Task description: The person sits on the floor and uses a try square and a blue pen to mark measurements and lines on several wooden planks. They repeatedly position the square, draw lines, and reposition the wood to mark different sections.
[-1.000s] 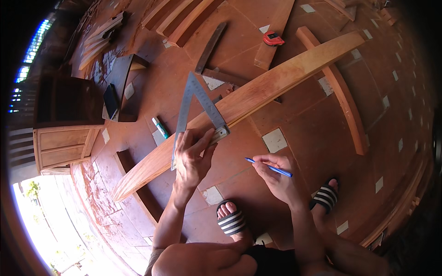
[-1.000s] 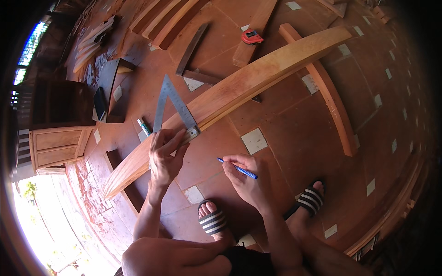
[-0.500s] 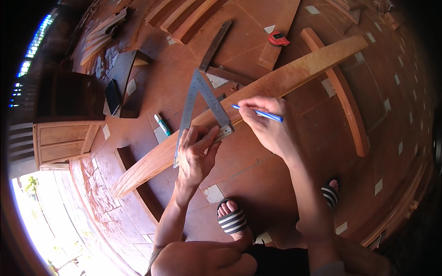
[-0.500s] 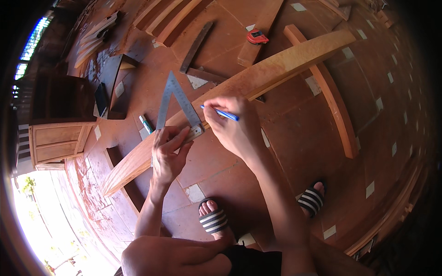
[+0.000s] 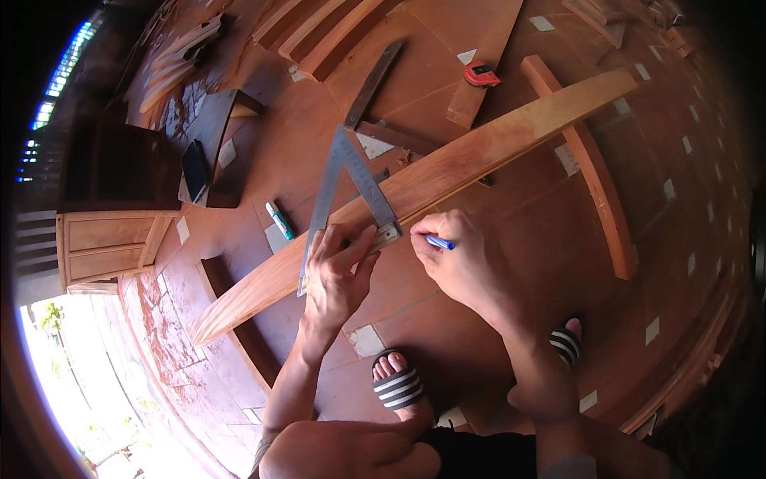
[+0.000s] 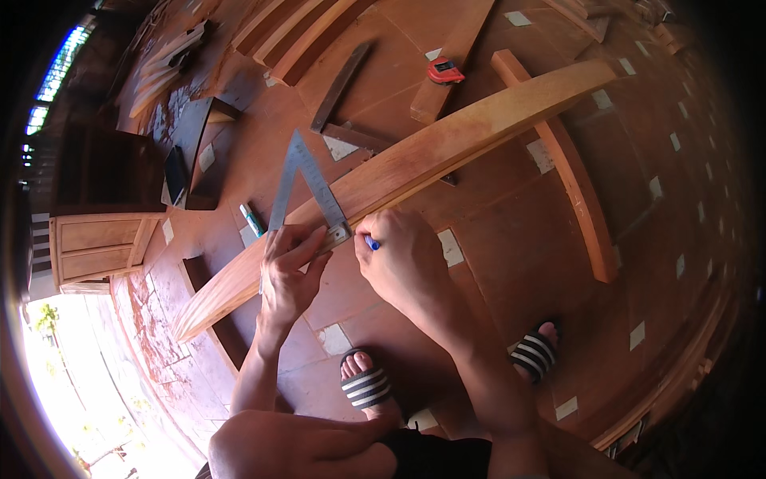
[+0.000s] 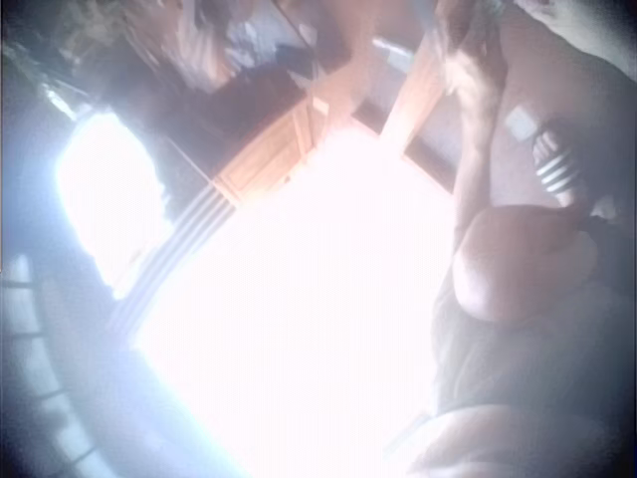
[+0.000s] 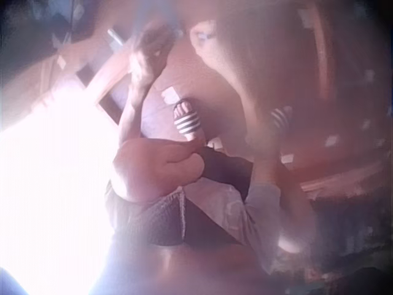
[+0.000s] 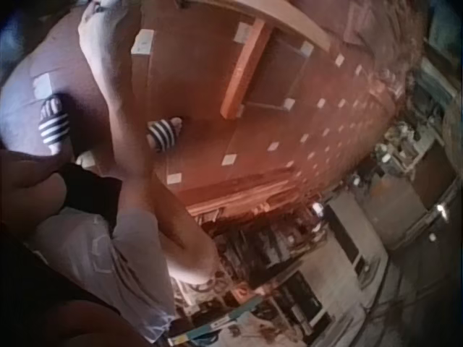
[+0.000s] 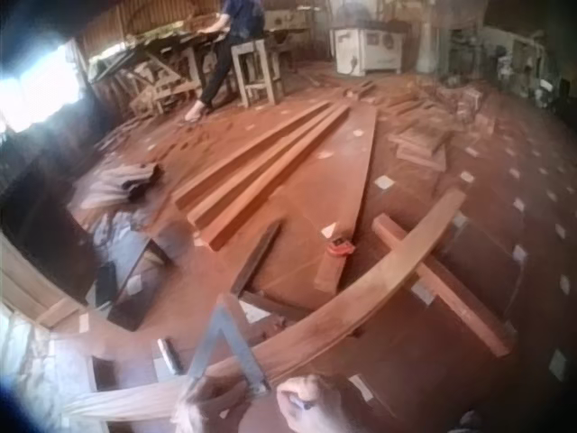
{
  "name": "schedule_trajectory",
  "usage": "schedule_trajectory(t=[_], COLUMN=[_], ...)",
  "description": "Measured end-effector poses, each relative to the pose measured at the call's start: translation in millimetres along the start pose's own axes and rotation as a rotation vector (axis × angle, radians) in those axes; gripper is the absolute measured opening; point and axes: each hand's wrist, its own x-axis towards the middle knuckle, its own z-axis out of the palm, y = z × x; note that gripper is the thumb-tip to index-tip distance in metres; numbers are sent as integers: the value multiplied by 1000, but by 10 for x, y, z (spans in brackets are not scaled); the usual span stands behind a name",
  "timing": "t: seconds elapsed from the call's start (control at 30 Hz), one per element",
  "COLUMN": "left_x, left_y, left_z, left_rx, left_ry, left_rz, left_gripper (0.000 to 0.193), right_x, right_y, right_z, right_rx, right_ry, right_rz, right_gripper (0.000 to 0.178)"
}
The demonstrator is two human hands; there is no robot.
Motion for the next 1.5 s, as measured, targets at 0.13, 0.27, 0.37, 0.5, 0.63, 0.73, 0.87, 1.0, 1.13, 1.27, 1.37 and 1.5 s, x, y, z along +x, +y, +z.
schedule_trajectory(t=[0.13,0.27,0.37,0.5,0.63,0.73,0.87,1.0,1.13,1.27,1.37,1.5], left_x=[31,122,217,298,305,305,300,293,294,301,312,312], left_y=[18,118,206,278,292,270,246,236,238,257,268,270], left_z=[28,139,232,291,303,299,306,311,316,313,293,263], left_rx=[-7,-1,14,16,4,-2,-19,-28,-10,-14,-24,-8], left_ry=[7,9,13,15,6,3,2,-7,0,1,-12,-33], left_rz=[-13,10,35,35,44,48,45,35,40,35,20,31], left_gripper=[45,43,44,45,45,46,46,46,46,45,45,46], right_x=[-176,-339,-442,-501,-530,-550,-571,-553,-424,-129,173,510], right_y=[177,396,502,567,612,657,721,706,582,471,443,454], right_z=[-83,-152,-202,-218,-211,-208,-237,-299,-373,-430,-367,-194], right_rx=[177,304,321,340,370,389,403,412,447,465,464,420], right_ry=[-2,33,76,94,103,111,118,91,136,160,174,177], right_rz=[127,251,228,233,212,215,222,240,190,128,40,20], right_gripper=[14,18,20,20,21,21,22,23,22,23,22,21])
